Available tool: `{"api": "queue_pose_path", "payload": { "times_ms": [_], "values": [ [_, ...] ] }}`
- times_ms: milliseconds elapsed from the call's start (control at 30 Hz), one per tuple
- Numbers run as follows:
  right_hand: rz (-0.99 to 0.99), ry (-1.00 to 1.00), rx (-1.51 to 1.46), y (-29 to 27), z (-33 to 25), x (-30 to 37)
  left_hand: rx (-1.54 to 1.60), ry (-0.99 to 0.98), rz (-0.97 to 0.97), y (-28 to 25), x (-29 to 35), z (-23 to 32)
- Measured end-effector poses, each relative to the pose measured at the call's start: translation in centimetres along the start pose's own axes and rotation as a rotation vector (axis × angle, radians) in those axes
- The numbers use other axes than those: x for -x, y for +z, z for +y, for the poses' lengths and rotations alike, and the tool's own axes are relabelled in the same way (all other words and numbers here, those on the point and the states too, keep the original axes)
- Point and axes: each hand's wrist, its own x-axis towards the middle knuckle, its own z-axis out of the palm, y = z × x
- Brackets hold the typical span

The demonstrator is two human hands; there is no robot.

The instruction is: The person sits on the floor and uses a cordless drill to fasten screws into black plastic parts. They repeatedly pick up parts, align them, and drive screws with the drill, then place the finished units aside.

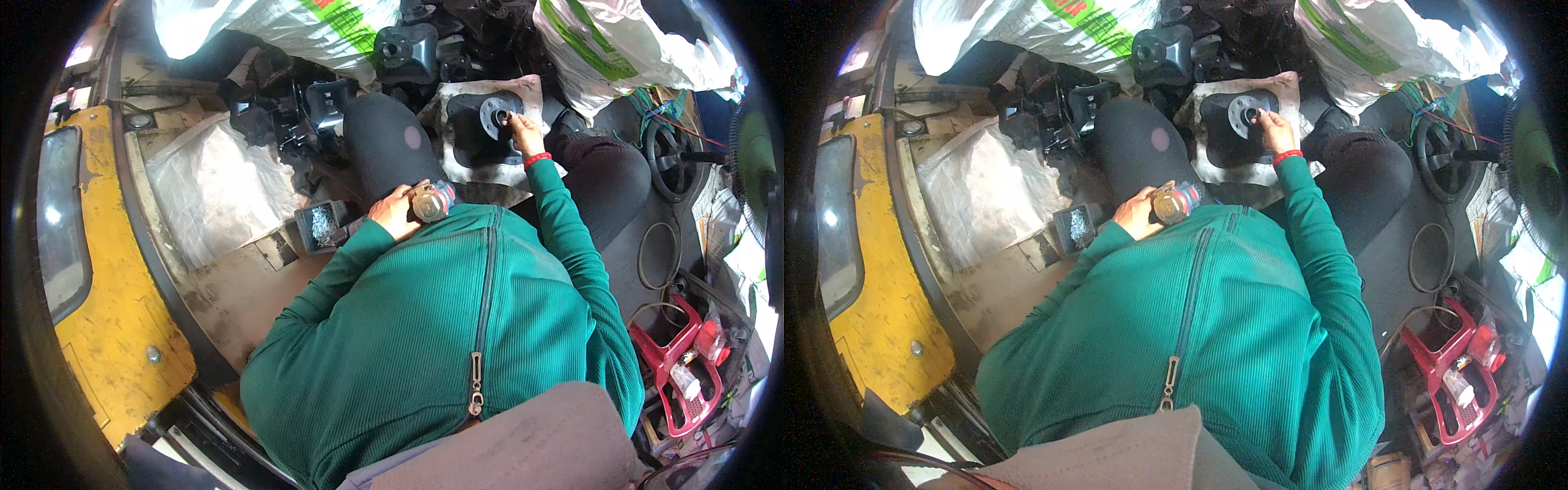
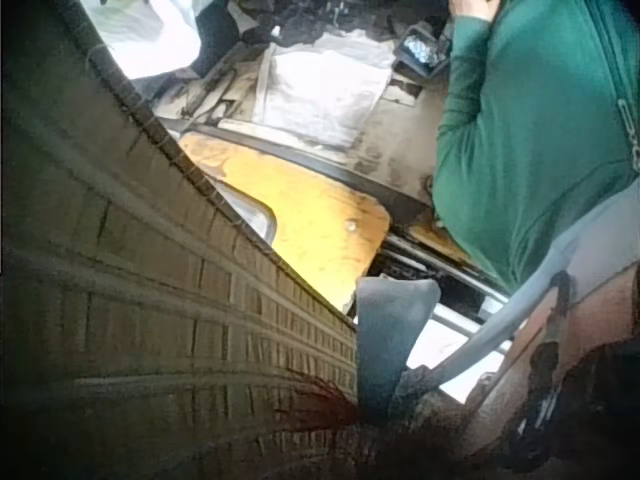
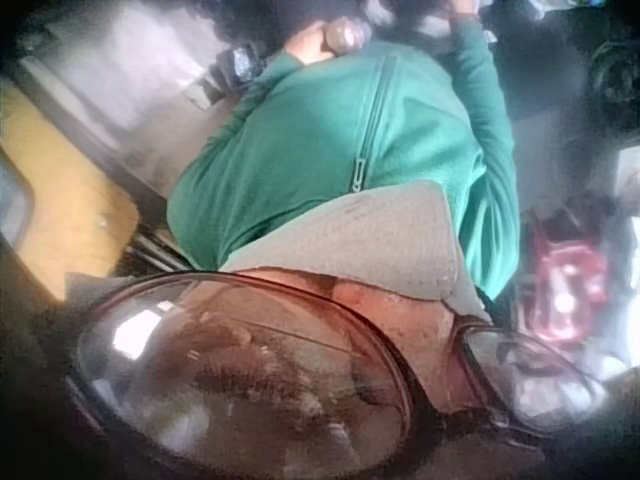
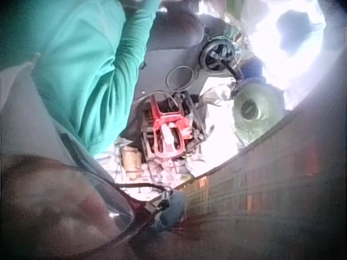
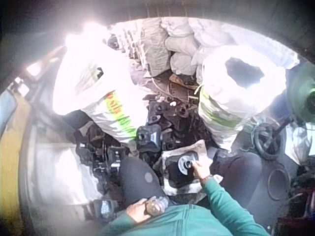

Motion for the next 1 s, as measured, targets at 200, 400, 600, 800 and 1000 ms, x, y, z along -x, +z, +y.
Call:
{"api": "queue_pose_path", "payload": {
  "times_ms": [200,400,600,800,1000],
  "values": [
    [0.025,-0.17,0.218,0.7,0.2,0.6,-0.3,0.05,-0.273,-5.7,-0.8,3.2],
    [-0.014,-0.36,0.83,3.0,-0.3,0.9,0.326,0.362,-0.022,-10.4,-14.3,-1.5],
    [0.01,-0.443,1.066,3.3,0.6,0.9,0.123,0.058,0.135,1.1,-32.1,4.0],
    [0.019,-0.533,1.029,2.4,1.9,0.9,-0.313,-0.09,-0.014,2.0,-33.1,9.4],
    [0.059,-0.125,0.951,-0.7,0.9,3.0,-0.149,-0.06,0.096,0.7,-34.7,10.6]
  ]
}}
